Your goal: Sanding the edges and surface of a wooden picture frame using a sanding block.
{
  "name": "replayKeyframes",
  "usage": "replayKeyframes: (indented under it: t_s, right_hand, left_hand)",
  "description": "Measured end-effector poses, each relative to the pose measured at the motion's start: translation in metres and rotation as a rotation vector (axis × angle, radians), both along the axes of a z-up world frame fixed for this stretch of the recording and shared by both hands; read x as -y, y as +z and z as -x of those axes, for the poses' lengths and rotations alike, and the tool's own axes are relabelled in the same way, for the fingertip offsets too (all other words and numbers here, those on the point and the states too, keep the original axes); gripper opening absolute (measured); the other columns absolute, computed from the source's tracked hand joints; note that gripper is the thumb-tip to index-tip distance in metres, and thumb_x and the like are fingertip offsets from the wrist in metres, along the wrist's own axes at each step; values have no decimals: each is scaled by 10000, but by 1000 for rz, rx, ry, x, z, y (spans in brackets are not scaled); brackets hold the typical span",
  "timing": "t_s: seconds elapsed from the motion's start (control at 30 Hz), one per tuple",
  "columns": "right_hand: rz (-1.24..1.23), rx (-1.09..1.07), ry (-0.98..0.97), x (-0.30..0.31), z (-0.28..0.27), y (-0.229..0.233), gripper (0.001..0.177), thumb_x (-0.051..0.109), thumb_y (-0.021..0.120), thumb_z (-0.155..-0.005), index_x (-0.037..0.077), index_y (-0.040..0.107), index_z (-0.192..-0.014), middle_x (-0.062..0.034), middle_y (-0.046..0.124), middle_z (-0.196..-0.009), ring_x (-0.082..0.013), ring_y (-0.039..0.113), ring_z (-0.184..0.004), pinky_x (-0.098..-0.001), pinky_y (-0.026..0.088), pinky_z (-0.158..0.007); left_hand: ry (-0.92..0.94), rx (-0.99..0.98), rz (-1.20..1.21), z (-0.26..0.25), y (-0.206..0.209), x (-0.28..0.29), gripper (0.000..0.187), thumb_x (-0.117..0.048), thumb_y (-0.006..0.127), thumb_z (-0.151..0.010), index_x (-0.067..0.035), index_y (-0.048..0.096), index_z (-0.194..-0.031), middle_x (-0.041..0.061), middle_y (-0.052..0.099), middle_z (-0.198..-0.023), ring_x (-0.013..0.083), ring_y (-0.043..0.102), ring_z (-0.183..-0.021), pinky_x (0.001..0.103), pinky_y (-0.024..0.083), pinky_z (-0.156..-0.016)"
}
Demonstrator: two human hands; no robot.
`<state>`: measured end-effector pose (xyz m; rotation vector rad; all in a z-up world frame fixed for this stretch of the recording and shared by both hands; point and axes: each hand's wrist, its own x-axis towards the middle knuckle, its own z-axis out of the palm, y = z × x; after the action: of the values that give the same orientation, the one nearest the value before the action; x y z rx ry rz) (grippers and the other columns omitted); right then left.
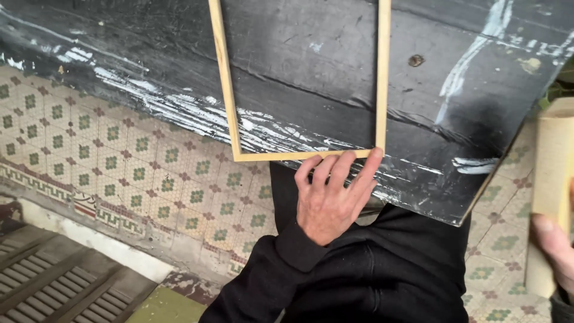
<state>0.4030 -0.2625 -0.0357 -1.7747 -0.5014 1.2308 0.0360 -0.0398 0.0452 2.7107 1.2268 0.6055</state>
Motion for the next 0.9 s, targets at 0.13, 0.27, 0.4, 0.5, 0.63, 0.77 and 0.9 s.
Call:
replayKeyframes:
  t_s: [0.13,0.27,0.4,0.5,0.63,0.77,0.9]
  right_hand:
    - [-143,482,208,-70,66,86,624,89,600,-886,-78,413,-1457,-214,396,-1600,-306,480,-1387,-422,449,-1094]
    - [-306,488,198,-46,58,77,628,46,617,-904,-92,413,-1482,-221,403,-1628,-305,449,-1475,-434,388,-1236]
    - [-419,435,182,-47,50,86,556,52,631,-974,-43,492,-1504,-186,452,-1597,-237,532,-1336,-383,443,-1202]
    - [-372,322,68,-44,54,100,602,124,601,-978,-19,468,-1547,-176,500,-1513,-228,537,-1292,-369,438,-1138]
    - [-241,185,-53,-30,48,104,667,297,458,-1026,13,373,-1625,-172,595,-1382,-283,601,-1193,-434,499,-1009]
    - [-200,44,-172,-37,49,109,712,354,394,-1019,54,344,-1662,-149,593,-1327,-298,612,-1125,-460,511,-967]
    - [-343,-237,-117,-55,62,119,672,247,521,-1039,50,389,-1668,-152,587,-1342,-261,609,-1163,-473,526,-1046]
  left_hand:
    - [-42,-4,-36,-8,-1,-2,646,-489,763,-972,-219,539,-1514,62,535,-1240,206,478,-1204,484,366,-1035]
    - [-262,77,-53,-18,-1,-14,623,-424,782,-1044,-157,517,-1541,31,544,-1279,208,489,-1215,455,415,-1086]
    - [69,234,37,-60,11,-86,619,-351,723,-980,-38,511,-1470,122,557,-1194,274,542,-1081,444,434,-923]
    - [196,268,114,-73,3,-115,576,-311,703,-924,14,543,-1371,126,570,-1090,287,577,-968,445,447,-827]
    - [81,293,194,-39,31,-80,371,-112,664,-886,-25,620,-1244,114,547,-995,276,581,-896,421,484,-779]
    - [82,170,213,13,45,-48,329,-7,639,-894,-5,642,-1223,87,561,-1003,233,560,-820,387,464,-695]
    - [106,121,143,41,41,-50,311,1,667,-825,-55,690,-1131,75,591,-1035,252,585,-946,420,440,-843]
